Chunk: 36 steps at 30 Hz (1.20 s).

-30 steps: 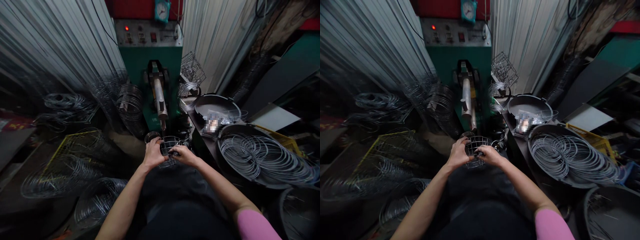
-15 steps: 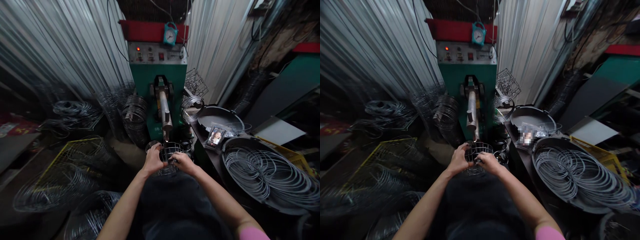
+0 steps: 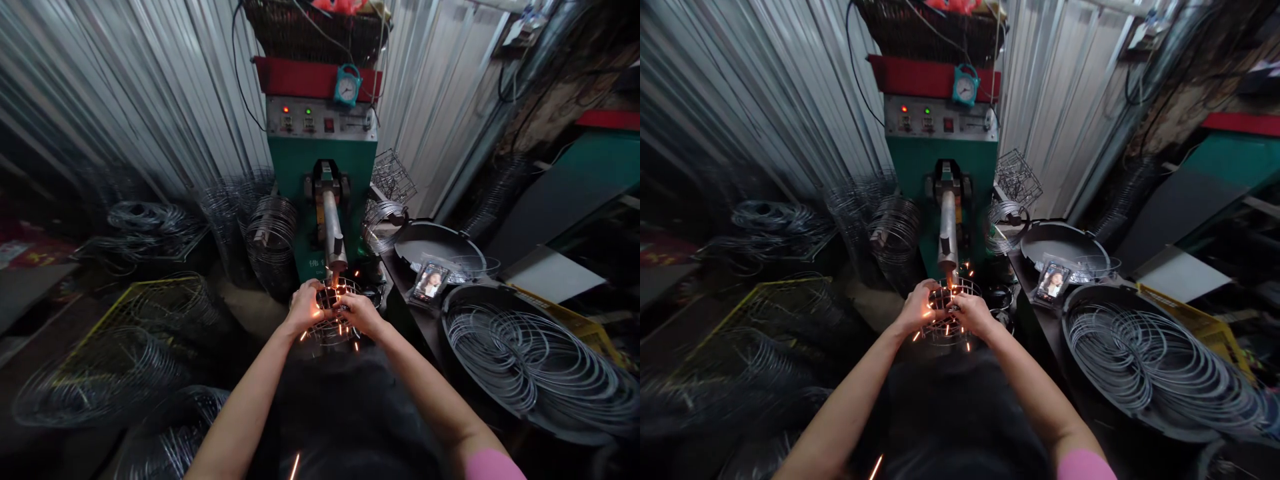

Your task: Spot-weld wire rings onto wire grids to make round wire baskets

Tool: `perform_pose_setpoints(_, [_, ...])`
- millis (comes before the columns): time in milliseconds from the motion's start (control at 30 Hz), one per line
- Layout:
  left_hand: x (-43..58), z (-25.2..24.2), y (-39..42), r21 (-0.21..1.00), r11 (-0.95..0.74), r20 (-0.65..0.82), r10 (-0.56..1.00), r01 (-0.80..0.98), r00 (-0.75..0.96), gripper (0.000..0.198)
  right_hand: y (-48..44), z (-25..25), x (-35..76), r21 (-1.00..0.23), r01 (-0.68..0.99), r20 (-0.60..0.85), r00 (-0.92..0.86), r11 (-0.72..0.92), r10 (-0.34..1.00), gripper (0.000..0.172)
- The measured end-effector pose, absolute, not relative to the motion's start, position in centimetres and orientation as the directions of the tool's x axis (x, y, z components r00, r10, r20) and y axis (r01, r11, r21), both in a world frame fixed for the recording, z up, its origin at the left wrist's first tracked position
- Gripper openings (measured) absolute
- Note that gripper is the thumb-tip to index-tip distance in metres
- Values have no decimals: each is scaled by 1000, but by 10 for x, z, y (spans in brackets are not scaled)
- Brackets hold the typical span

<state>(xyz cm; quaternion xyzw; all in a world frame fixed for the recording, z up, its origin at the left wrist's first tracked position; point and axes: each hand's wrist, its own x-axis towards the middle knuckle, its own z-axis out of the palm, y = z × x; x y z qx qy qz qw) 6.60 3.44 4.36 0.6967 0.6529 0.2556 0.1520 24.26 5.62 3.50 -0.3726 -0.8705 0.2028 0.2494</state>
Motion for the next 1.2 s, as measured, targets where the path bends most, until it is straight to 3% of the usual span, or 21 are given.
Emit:
perform_pose_setpoints(333, [68,46,51,510,-18,150,986,860,-68,58,69,31,237,-498,634,274,-532,592,801,20])
perform_pose_setpoints(533, [63,42,58,534,-32,142,989,845,-52,60,67,26,250,-605,560,409,-391,566,824,18])
perform_pose_setpoints(933, [57,50,79,516,-22,128,990,856,-52,61,90,28,246,-575,652,329,-368,493,870,16])
perform_pose_setpoints(1033, [58,54,79,487,1,99,994,874,-56,61,88,25,246,-652,602,349,-302,462,887,9])
perform_pose_setpoints(1100, [59,56,78,466,3,93,994,885,-53,63,85,19,251,-770,511,346,-167,381,923,12])
perform_pose_setpoints(1200, [59,59,76,448,-5,84,996,894,-37,65,75,0,269,-964,246,123,68,103,990,28])
